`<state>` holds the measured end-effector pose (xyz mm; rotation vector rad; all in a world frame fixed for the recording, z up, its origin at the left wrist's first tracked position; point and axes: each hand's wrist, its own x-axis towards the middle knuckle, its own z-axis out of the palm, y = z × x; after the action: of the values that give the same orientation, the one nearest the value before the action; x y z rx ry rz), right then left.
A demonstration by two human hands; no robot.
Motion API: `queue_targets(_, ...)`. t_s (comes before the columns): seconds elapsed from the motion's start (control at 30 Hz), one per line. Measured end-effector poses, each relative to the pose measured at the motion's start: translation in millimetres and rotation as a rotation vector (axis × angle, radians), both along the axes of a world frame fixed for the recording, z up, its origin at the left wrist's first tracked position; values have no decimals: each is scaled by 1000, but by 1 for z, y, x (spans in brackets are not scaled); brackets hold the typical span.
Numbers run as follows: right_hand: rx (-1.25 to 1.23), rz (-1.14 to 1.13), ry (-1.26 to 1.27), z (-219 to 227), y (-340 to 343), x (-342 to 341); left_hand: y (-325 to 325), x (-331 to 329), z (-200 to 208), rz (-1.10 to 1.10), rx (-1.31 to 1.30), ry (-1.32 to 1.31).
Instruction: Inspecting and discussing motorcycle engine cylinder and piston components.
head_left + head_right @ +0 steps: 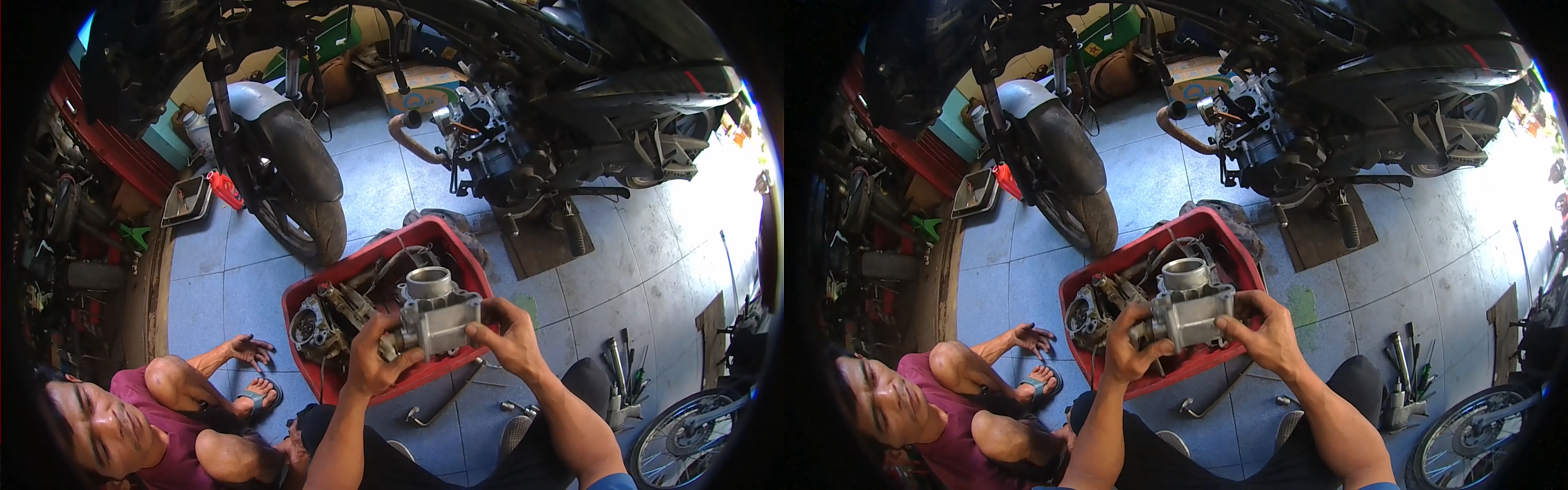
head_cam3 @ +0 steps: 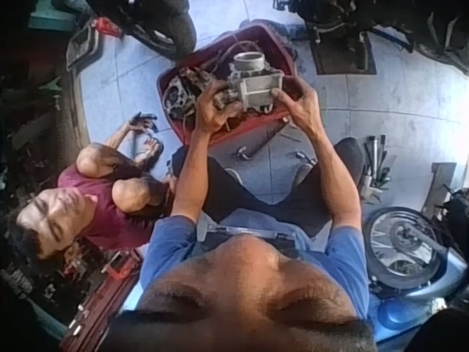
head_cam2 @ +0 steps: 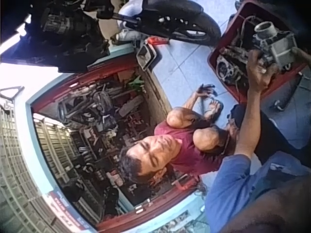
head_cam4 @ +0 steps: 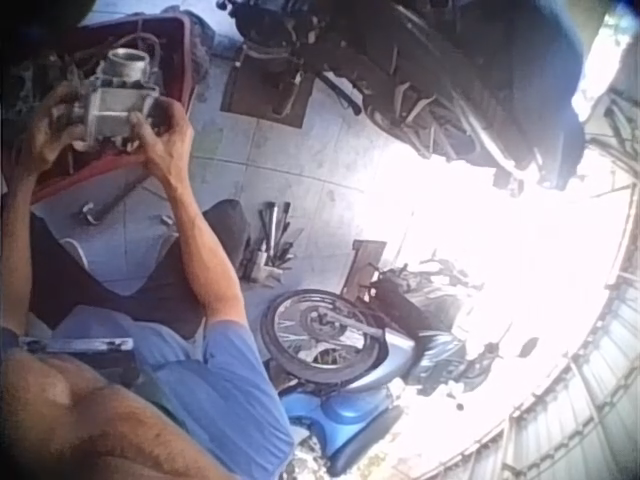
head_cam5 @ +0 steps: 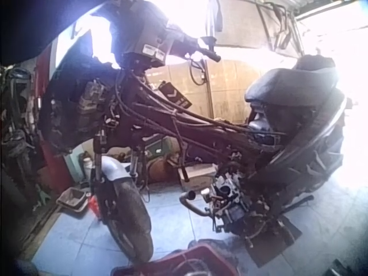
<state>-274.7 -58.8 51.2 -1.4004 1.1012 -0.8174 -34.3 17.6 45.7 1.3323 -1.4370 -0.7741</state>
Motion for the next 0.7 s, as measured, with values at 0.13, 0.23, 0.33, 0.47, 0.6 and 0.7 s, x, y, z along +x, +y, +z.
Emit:
queue_targets(0.13, 213, 1, 96, 2, -8, 9, -7, -2, -17, 159, 144, 144)
queue_targets(0.23, 347, -14, 188, -6, -12, 11, -15, -7, -23, 206, 493, 406)
queue_targets(0.33, 568, 28, 126, -20, -14, 14, -16, -9, -24, 235, 630, 403)
queue_targets(0.47, 669, -35, 108, -24, -17, 16, -22, -10, -18, 269, 726, 488)
queue_targets(0.6, 707, -42, 68, -8, -17, 25, -23, -3, -21, 285, 789, 512)
queue_targets(0.7, 725, -30, 81, -13, -20, 22, -24, -2, -23, 249, 806, 585)
